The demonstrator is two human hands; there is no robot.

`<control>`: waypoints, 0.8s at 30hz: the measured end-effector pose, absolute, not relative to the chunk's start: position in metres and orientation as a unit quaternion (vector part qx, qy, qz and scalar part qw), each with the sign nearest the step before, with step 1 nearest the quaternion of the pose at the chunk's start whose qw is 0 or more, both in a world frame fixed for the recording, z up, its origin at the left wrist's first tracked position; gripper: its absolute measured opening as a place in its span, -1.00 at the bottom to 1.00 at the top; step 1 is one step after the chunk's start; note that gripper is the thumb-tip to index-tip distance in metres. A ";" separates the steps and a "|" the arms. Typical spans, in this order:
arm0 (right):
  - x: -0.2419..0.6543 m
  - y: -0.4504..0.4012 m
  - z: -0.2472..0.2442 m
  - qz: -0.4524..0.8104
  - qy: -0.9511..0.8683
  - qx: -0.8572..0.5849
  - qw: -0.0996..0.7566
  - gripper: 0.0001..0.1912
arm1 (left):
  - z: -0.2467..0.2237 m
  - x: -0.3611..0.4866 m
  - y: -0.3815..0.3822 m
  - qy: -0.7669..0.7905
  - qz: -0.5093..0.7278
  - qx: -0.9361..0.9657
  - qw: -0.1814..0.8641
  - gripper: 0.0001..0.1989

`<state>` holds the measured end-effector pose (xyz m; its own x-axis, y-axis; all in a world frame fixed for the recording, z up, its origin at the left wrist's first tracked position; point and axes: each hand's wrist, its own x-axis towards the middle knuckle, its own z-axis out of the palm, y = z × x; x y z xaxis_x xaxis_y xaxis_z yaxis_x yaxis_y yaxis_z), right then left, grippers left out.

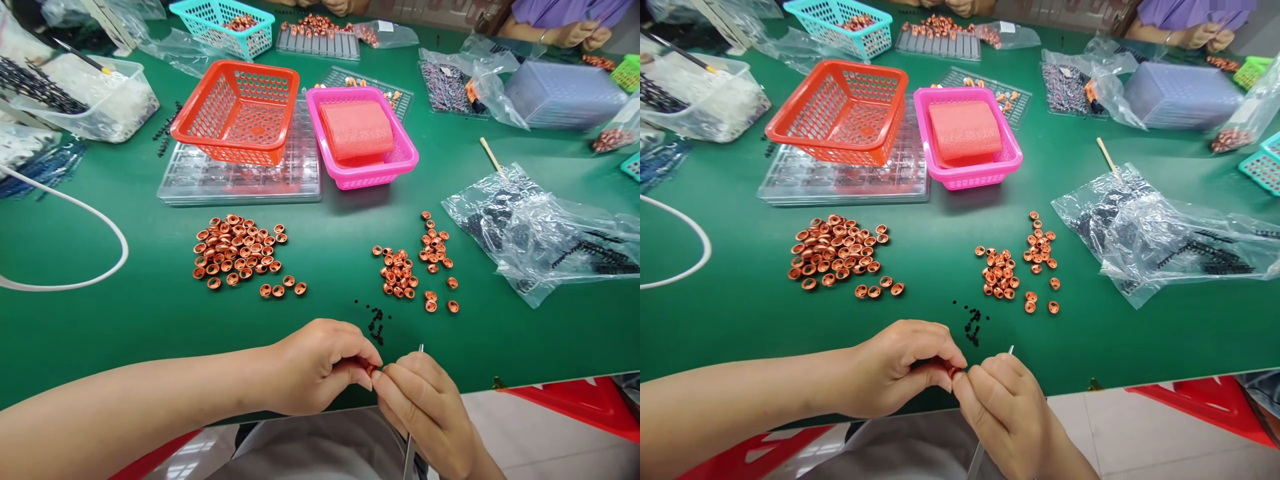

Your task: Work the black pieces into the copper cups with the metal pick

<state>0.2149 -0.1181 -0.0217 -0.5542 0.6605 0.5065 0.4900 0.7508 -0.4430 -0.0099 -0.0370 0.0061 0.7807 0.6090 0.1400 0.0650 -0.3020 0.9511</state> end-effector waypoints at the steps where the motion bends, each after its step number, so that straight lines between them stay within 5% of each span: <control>1: 0.215 -0.118 -0.021 0.131 -0.872 -0.328 0.339 -0.63 | 0.007 -0.010 -0.037 0.220 0.250 0.765 0.551 -0.88; 19: 0.209 -0.109 -0.021 0.147 -0.889 -0.328 0.285 -0.80 | 0.004 -0.011 -0.037 0.234 0.227 0.768 0.551 -0.86; 24: 0.208 -0.103 -0.008 0.187 -0.837 -0.366 0.361 -0.78 | 0.011 -0.008 -0.031 0.279 0.174 0.678 0.657 -0.91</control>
